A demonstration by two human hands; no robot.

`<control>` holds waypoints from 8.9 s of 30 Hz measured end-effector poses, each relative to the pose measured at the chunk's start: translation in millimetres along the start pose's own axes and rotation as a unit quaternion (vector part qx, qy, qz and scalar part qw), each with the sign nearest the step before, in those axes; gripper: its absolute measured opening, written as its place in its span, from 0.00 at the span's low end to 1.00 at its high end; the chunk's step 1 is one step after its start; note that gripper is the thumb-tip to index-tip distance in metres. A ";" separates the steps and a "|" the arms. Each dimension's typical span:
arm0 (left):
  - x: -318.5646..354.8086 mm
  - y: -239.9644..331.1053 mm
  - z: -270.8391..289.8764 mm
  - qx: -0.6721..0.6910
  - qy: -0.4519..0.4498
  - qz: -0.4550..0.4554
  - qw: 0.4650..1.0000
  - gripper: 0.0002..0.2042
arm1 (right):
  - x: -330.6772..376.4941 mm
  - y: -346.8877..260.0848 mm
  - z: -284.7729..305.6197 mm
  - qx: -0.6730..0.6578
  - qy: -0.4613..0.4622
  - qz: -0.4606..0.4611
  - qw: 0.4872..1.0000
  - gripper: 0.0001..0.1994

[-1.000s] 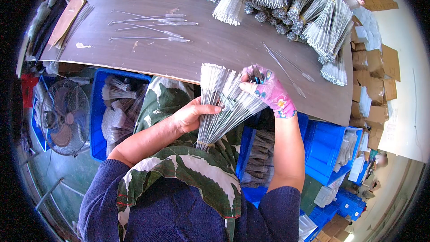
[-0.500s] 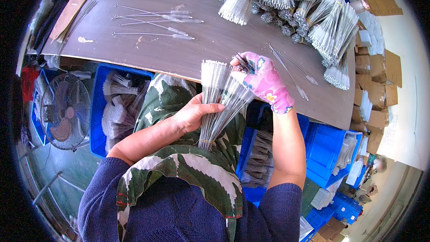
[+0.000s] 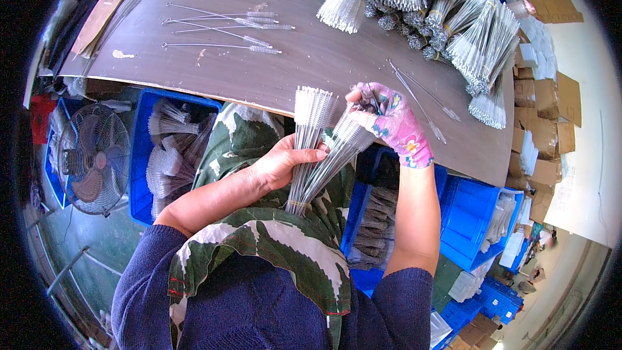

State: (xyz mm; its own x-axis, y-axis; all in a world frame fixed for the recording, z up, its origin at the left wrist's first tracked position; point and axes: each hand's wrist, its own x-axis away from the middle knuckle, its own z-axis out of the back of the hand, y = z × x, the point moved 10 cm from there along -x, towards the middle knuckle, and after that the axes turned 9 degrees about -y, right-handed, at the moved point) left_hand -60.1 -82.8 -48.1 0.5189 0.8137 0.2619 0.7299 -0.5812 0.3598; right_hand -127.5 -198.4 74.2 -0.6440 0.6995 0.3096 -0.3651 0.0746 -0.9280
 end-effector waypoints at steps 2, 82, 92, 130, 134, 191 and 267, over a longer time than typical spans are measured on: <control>0.0 0.3 1.2 -0.010 0.000 -0.004 1.000 0.12 | -0.7 1.1 -0.7 -0.022 0.002 -0.003 1.000 0.11; -12.8 -9.9 -50.8 -0.059 -0.222 0.129 0.965 0.14 | 73.5 79.7 -69.3 -0.360 -0.069 -0.190 0.911 0.18; -19.0 -13.8 -18.1 -0.028 -0.148 0.125 0.981 0.17 | 82.4 55.2 -62.6 -0.418 -0.060 -0.171 0.890 0.27; -2.2 -4.4 -0.3 0.000 -0.096 0.088 0.992 0.17 | -15.1 21.3 -17.2 -0.088 0.003 -0.050 0.995 0.09; -2.6 -2.2 -1.9 -0.015 -0.091 0.080 0.992 0.19 | -10.3 11.2 -6.3 -0.016 -0.003 0.025 1.000 0.07; 3.3 8.6 3.8 -0.059 -0.103 0.057 0.991 0.14 | -19.9 26.6 -7.9 -0.035 -0.043 -0.099 0.994 0.09; -1.6 5.8 -2.3 -0.172 -0.109 -0.030 0.978 0.07 | -16.5 -8.5 -44.0 0.128 -0.149 -0.159 0.968 0.12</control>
State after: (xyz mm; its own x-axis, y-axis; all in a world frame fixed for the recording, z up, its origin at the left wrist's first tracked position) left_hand -57.7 -87.5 -44.3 0.5901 0.8059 0.0467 0.5880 -0.4687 0.6592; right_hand -84.2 -179.4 67.9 -0.6227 0.4317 0.6526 -0.7068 0.0474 -0.7058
